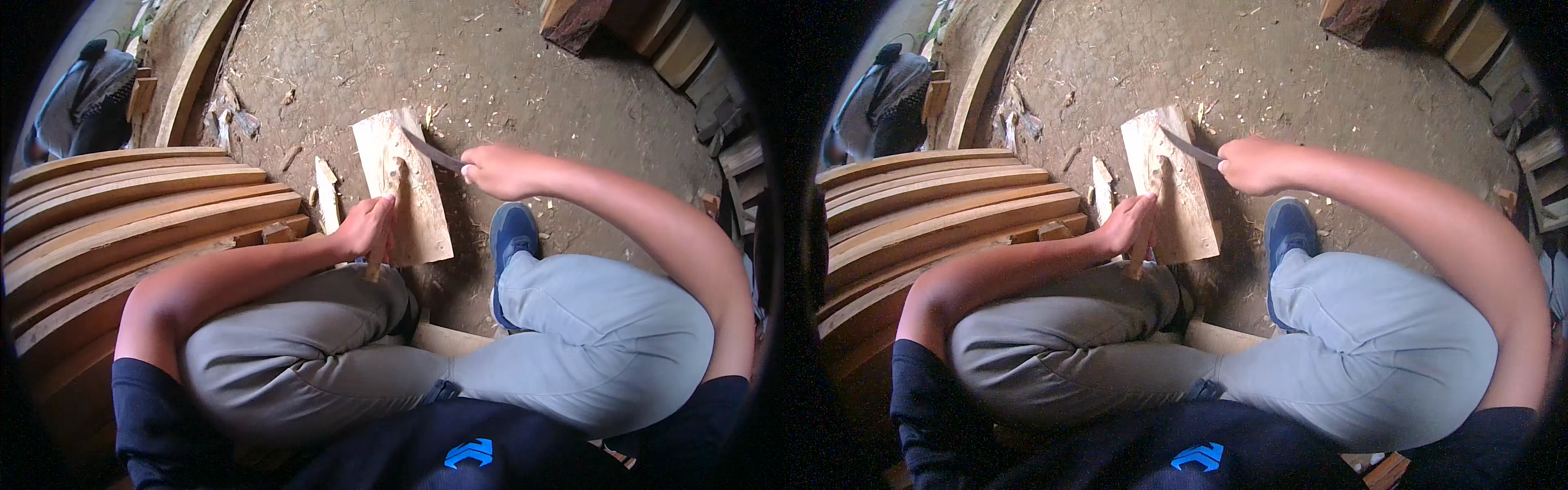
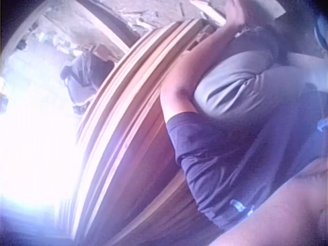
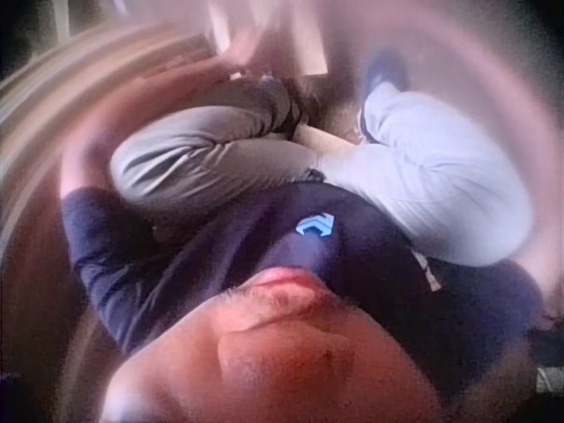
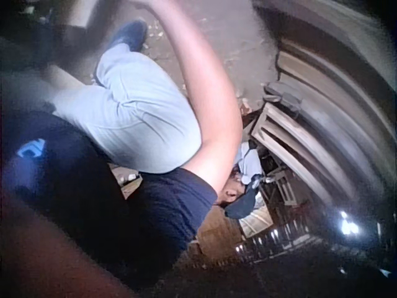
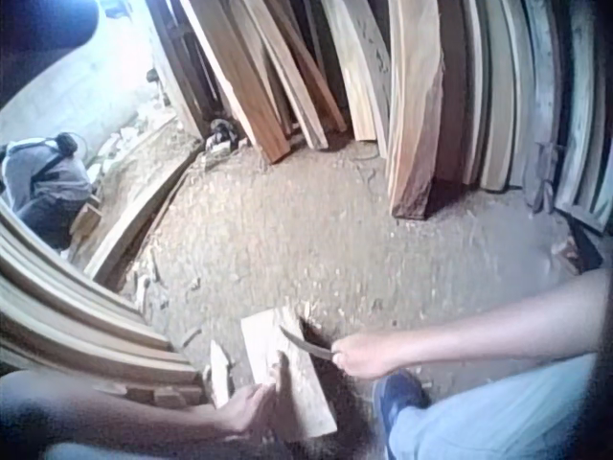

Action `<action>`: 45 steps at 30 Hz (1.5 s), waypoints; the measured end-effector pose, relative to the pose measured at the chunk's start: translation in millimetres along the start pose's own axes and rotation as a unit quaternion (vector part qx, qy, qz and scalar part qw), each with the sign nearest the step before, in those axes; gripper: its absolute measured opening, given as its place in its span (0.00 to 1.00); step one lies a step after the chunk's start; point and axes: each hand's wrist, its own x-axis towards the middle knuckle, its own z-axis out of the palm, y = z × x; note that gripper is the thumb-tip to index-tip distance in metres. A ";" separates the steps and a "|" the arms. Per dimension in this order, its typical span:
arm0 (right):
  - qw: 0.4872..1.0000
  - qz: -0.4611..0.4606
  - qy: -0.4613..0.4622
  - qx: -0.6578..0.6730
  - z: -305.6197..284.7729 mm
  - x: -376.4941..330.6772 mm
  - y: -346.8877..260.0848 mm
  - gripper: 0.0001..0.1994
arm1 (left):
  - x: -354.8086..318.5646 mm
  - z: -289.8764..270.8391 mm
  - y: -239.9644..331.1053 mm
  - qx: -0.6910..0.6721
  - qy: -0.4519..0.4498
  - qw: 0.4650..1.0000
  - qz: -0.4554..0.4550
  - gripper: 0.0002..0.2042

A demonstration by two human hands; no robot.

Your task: The person sits on the floor and uses a knife to carve a small piece of wood, shaving off thin layers to shape it. The person holds the wood in one hand and the knife in the other, repeatedly scraping the surface.

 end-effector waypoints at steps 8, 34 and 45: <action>0.994 0.036 -0.035 -0.097 12.0 -1.6 -28.3 0.16 | 1.9 1.6 -2.8 0.014 -0.020 1.000 0.002 0.26; 0.975 -0.040 0.040 -0.215 26.1 2.9 -34.0 0.10 | 13.6 1.4 -18.6 0.150 0.035 0.986 0.059 0.25; 0.976 -0.011 0.033 -0.217 10.7 -3.3 -51.8 0.14 | 25.4 -4.5 -34.8 0.158 0.032 0.986 0.048 0.27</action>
